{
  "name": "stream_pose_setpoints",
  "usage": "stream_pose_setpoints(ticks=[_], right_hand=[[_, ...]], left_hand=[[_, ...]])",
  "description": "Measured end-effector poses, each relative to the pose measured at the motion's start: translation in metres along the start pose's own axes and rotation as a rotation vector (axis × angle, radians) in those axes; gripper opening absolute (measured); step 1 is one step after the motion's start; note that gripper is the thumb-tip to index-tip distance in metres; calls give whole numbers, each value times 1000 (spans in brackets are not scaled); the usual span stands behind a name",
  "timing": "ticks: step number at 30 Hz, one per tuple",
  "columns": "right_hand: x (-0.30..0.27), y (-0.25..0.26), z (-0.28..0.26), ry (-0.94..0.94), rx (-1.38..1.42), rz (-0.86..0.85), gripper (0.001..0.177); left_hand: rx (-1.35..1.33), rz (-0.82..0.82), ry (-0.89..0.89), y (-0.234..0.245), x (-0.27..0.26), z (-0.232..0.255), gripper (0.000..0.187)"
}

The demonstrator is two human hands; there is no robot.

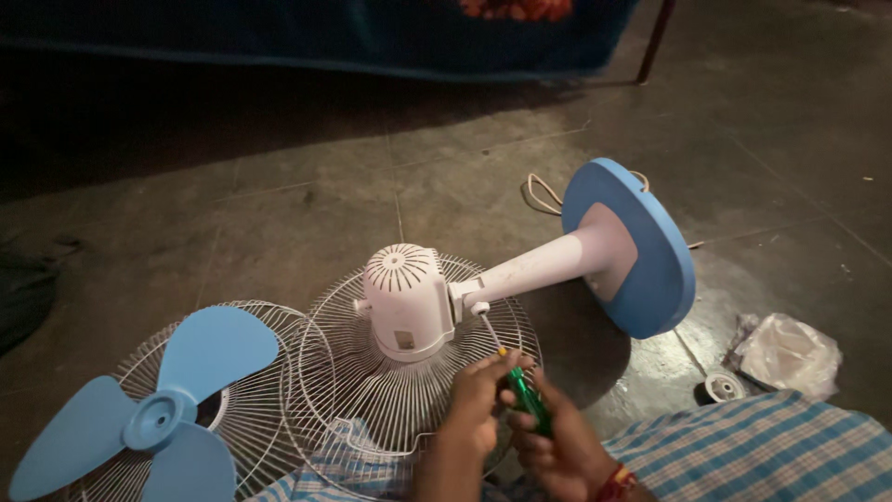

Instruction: The person uses a screwdriver to loosen and remove screws from the motor housing of a disassembled electric fan. They repeatedly adjust the fan head and continue unscrewing fasteners while seated on the floor.

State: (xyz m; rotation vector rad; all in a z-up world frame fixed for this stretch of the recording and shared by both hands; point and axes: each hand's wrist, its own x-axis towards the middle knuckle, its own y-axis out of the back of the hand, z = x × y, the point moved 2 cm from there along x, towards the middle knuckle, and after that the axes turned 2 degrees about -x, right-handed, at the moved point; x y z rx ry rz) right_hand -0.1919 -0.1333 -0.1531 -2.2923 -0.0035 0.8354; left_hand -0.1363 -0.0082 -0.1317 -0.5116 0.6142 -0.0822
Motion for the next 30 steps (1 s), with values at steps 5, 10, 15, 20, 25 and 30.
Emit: stream_pose_setpoints(ticks=[5, 10, 15, 20, 25, 30], right_hand=[[8, 11, 10, 83, -243, -7, 40], [-12, -7, -9, 897, -1319, 667, 33], [-30, -20, -13, 757, -1362, 706, 27], [-24, -17, -15, 549, -855, 426, 34], [-10, -9, -4, -147, 61, 84, 51], [7, -10, 6, -163, 305, -293, 36]], left_hand=[[-41, -97, 37, 1, -6, 1, 27], [144, -64, -109, -12, -11, 8, 35], [229, 74, -72, -13, -15, 6, 32], [137, 33, -122, -3, 4, -3, 26], [-13, -142, -20, 9, 8, -4, 24], [48, -58, -49, 1, -6, 10, 25]])
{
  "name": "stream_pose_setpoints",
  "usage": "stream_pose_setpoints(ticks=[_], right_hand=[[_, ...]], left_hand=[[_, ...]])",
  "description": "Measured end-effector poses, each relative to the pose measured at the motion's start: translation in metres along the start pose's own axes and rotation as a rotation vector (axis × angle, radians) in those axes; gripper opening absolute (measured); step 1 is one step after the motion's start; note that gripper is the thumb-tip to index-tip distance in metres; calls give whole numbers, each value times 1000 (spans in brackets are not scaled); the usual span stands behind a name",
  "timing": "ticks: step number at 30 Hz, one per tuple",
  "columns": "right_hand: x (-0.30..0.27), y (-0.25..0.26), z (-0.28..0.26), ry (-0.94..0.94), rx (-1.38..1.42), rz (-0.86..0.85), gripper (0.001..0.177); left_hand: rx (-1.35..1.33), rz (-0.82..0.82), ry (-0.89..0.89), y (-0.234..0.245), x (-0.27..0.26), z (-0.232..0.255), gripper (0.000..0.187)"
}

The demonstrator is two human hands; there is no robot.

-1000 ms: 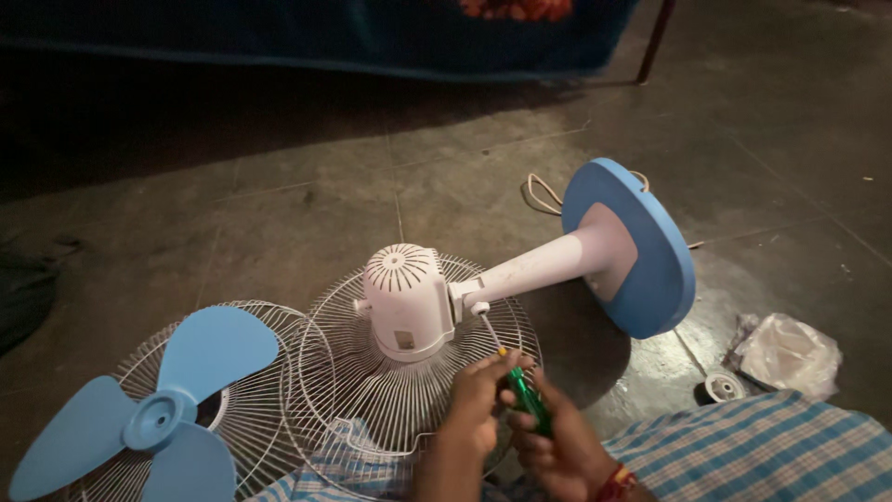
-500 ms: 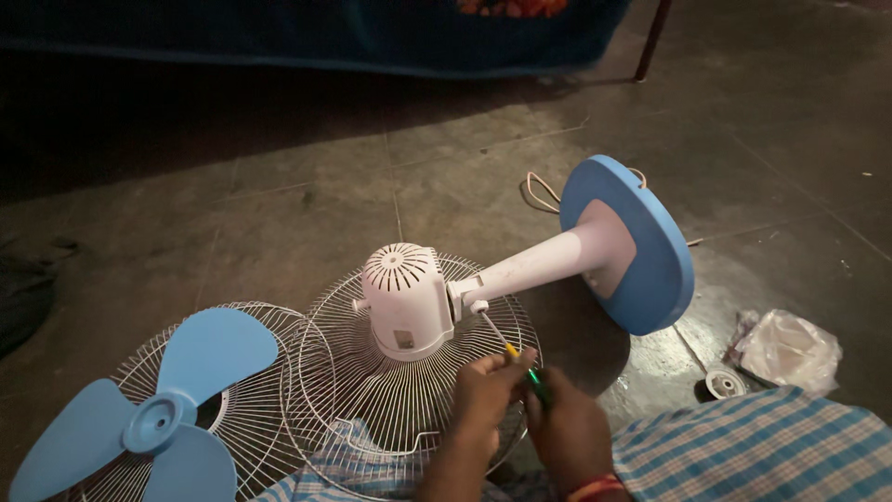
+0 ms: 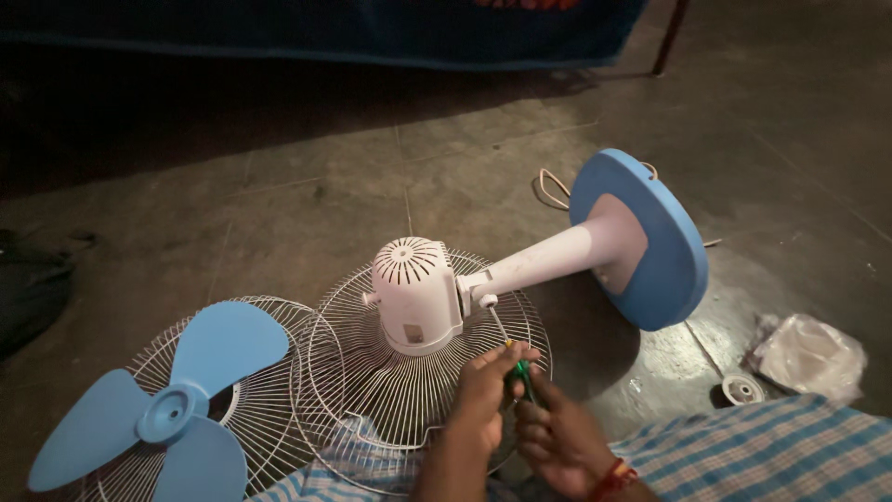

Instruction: The person uses a screwdriver to loosen and remove screws from the motor housing of a disassembled electric fan. They repeatedly adjust the fan head and continue unscrewing fasteners while seated on the floor.

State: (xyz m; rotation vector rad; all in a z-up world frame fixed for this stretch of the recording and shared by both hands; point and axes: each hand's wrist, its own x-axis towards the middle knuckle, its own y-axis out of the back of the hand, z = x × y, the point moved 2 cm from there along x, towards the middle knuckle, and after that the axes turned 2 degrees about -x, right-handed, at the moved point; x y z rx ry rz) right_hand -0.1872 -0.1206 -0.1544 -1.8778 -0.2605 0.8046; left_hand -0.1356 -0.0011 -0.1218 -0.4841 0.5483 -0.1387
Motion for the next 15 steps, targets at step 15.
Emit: stream_pose_setpoints(ticks=[15], right_hand=[[-5, -28, -3, 813, -1644, 898, 39]], left_hand=[[236, 317, -380, -6, -1, 17, 36]])
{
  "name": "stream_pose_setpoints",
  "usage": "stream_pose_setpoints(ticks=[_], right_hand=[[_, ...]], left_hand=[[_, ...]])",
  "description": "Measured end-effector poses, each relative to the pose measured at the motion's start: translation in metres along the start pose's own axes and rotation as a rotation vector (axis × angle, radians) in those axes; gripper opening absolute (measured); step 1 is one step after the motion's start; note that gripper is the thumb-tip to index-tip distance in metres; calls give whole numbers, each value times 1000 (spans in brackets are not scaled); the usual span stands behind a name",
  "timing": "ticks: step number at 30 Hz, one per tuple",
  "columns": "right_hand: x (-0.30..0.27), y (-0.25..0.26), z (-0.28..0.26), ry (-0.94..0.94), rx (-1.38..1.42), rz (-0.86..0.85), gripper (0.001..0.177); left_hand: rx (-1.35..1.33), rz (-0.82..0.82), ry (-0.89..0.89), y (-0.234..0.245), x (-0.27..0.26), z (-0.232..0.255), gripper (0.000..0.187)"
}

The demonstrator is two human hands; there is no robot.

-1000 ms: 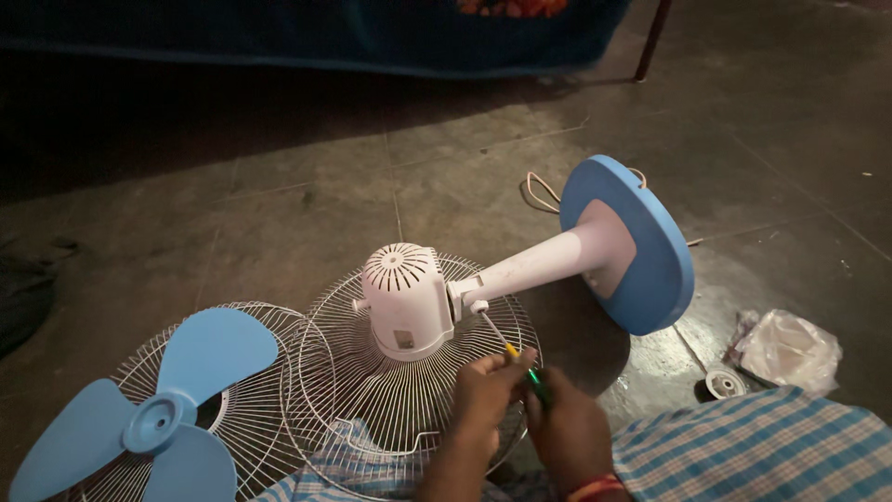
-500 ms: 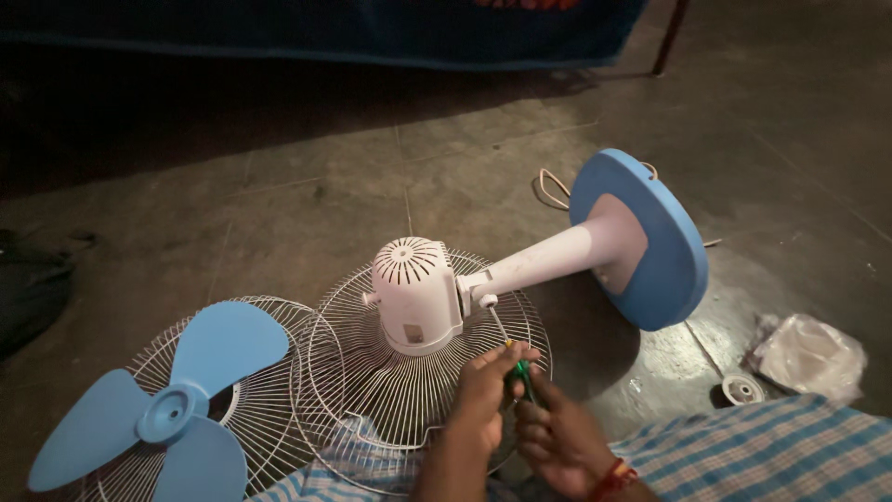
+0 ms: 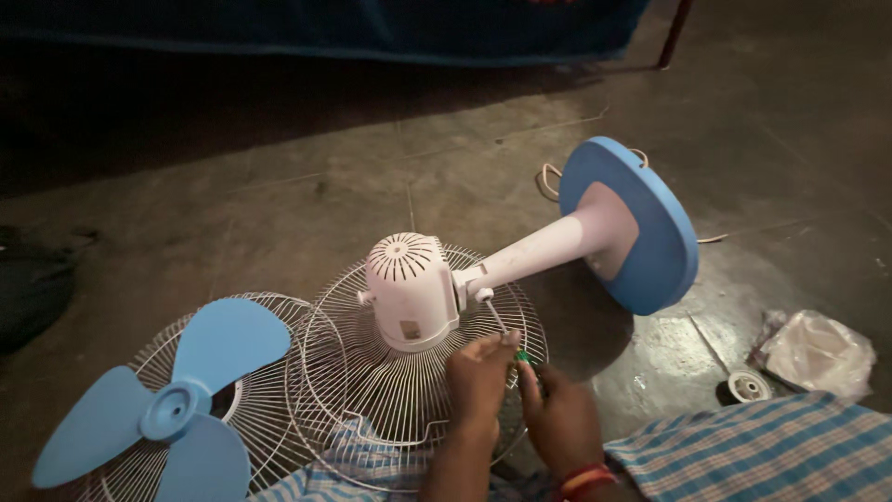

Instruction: The person uses a screwdriver to loosen and remove screws from the motor housing of a disassembled electric fan. They repeatedly adjust the fan head and continue unscrewing fasteners while seated on the floor.

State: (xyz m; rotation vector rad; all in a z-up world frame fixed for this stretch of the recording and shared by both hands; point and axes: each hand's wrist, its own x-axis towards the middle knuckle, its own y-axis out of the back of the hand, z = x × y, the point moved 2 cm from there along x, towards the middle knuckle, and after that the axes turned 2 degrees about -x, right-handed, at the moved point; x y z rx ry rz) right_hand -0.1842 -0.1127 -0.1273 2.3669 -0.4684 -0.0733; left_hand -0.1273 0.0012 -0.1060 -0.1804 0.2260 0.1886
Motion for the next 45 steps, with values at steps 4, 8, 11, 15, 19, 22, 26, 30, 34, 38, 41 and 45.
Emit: stream_pose_setpoints(ticks=[4, 8, 11, 15, 19, 22, 26, 30, 34, 38, 41, 45], right_hand=[[18, -2, 11, -32, 292, -113, 41], [18, -9, 24, -771, 1076, -481, 36], [16, -8, 20, -840, 1337, -628, 35], [19, -9, 23, -898, 1513, -779, 35], [25, -21, 36, -961, 1726, -1034, 37], [17, -27, 43, -1005, 1871, -1047, 38], [-1, -23, 40, -919, 1848, -1190, 47], [-13, -5, 46, -992, 1690, -1129, 42], [-9, 5, 53, -969, 1301, -1025, 45], [-7, -5, 46, -962, 1286, -960, 45], [-11, -12, 51, -991, 1128, -787, 49], [-8, -21, 49, -892, 964, -745, 55]], left_hand=[[718, 214, -405, 5, 1, 63, 31], [1037, -44, -911, -16, 29, 124, 27], [1420, -235, -797, -47, 57, 137, 43], [1714, -396, -420, -73, 81, 121, 82], [1551, -295, -406, -69, 100, 102, 58], [1586, -360, -315, -68, 111, 95, 55], [1563, -408, -230, -73, 106, 92, 62], [1575, -428, -231, -75, 90, 84, 69], [1611, -487, -266, -66, 89, 80, 73], [1609, -468, -262, -62, 93, 80, 73], [1569, -468, -239, -63, 91, 76, 71], [1545, -435, -227, -60, 93, 83, 69]])
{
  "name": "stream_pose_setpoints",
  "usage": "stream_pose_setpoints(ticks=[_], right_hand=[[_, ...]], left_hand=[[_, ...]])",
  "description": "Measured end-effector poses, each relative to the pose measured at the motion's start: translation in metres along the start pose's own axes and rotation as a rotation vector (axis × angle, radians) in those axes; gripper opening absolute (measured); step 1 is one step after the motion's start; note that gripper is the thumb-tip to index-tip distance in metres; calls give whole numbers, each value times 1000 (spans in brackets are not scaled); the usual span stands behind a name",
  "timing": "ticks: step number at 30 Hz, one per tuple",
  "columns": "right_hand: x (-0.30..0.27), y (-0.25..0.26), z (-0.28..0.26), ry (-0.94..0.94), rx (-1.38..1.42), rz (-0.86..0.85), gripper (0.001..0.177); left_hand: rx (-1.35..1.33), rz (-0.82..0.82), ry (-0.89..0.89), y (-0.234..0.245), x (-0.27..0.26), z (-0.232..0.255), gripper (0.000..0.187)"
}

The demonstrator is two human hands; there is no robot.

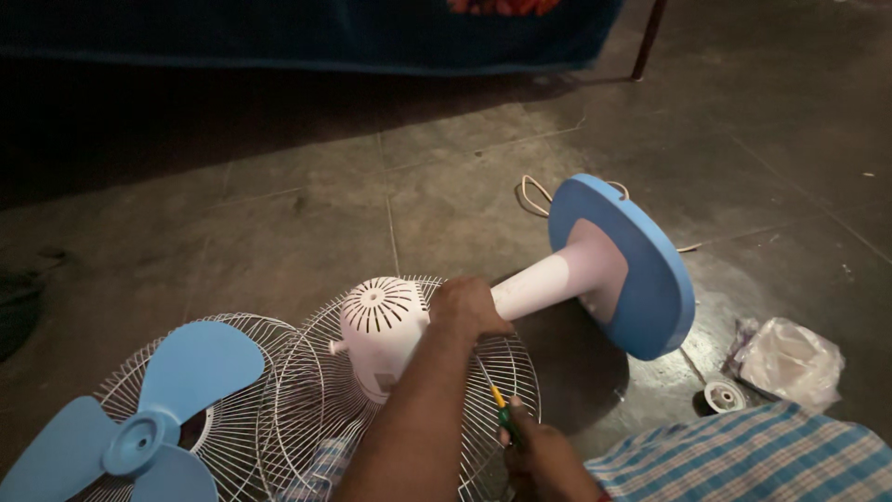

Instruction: The person uses a screwdriver to loosen and remove screws from the motor housing of a disassembled electric fan. They repeatedly adjust the fan head and continue unscrewing fasteners while seated on the floor.

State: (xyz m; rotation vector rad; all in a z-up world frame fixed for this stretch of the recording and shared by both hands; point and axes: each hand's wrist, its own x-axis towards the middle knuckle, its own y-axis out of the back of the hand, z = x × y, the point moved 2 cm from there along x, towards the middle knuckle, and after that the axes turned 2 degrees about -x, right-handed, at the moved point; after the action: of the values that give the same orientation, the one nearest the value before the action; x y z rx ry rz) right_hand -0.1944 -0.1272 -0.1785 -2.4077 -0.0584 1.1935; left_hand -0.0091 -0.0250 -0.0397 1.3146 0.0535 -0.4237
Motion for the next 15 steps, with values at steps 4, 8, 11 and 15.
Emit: stream_pose_setpoints(ticks=[4, 8, 11, 15], right_hand=[[-2, 2, -5, 159, -291, 206, 65], [-18, -7, -10, 469, -815, 586, 56], [-30, -5, -21, 502, -1029, 706, 53], [-35, -4, -26, 537, -906, 581, 52]], left_hand=[[-12, -1, 3, -1, -1, 5, 64], [-12, -40, 39, -5, -2, 1, 67], [-13, 2, 18, -8, 6, 5, 68], [-3, 109, -78, -14, -10, 7, 83]])
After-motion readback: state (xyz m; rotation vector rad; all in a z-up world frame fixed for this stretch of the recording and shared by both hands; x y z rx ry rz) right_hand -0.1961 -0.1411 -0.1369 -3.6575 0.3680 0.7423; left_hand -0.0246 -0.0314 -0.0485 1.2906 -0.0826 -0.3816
